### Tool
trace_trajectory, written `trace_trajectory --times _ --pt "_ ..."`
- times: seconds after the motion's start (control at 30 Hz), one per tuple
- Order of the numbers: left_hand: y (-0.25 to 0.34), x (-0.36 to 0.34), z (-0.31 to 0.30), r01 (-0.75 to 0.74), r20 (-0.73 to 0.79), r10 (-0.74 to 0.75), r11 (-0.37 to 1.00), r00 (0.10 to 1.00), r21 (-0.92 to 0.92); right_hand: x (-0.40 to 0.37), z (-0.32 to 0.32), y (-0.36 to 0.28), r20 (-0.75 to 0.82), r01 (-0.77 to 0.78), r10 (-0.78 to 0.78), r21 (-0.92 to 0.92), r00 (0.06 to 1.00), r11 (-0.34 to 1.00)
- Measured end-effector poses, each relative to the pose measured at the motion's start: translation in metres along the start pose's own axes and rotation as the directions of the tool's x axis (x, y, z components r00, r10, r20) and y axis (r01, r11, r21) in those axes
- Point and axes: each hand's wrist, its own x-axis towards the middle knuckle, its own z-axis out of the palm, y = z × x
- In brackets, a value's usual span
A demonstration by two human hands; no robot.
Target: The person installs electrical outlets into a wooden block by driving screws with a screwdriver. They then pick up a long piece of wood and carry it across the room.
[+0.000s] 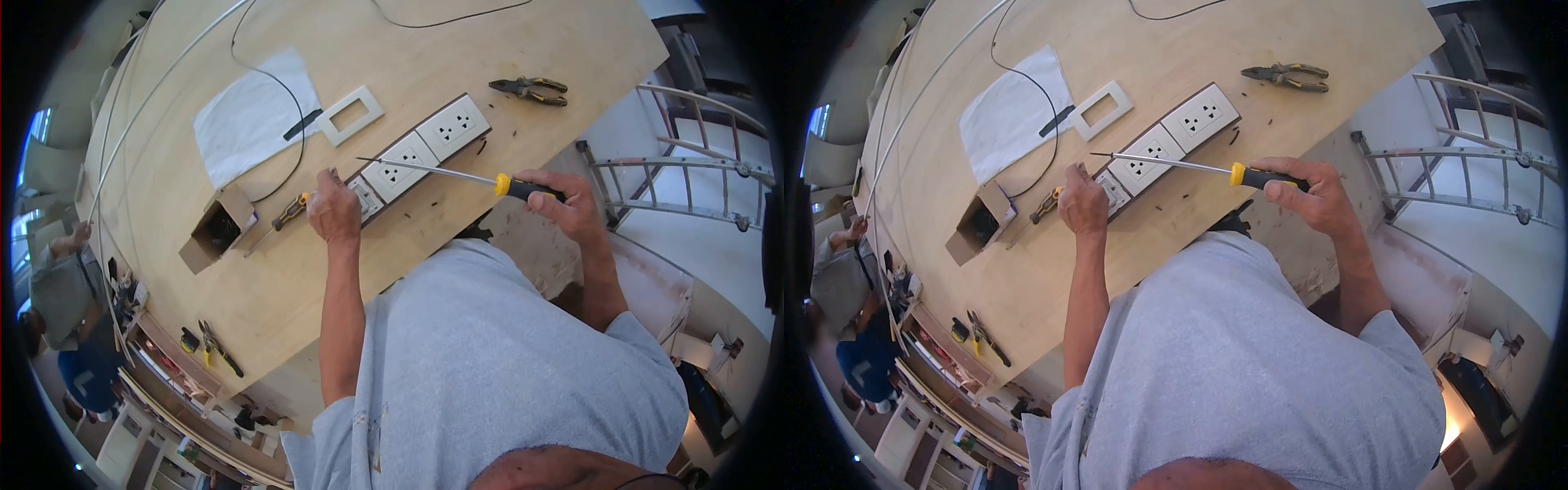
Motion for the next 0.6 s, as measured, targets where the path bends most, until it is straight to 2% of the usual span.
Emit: trace_trajectory --times 0.23,0.3,0.4,0.5,0.6 --pt "0.004 0.003 0.003 -0.033 -0.025 0.033 0.999 0.999 -0.019 0.003 0.001 -0.006 0.04 0.045 -0.042 -0.077 0.998 0.996" --pt "0.007 0.006 0.005 -0.026 -0.01 0.026 0.999 1.0 -0.022 0.004 -0.004 -0.012 0.072 0.031 -0.02 -0.159 0.997 0.987" --pt "0.006 0.004 0.003 -0.033 -0.041 0.032 0.999 0.999 -0.022 0.007 -0.005 -0.014 0.052 0.06 -0.053 -0.159 0.997 0.985" --pt "0.006 0.003 0.006 -0.007 -0.004 0.006 1.0 1.0 -0.02 0.008 -0.007 -0.017 0.044 -0.021 0.026 -0.113 0.999 0.993" --pt "0.003 0.006 0.007 -0.023 -0.071 0.023 1.0 0.997 0.003 0.014 -0.003 -0.021 0.048 -0.046 0.053 -0.152 0.997 0.987"
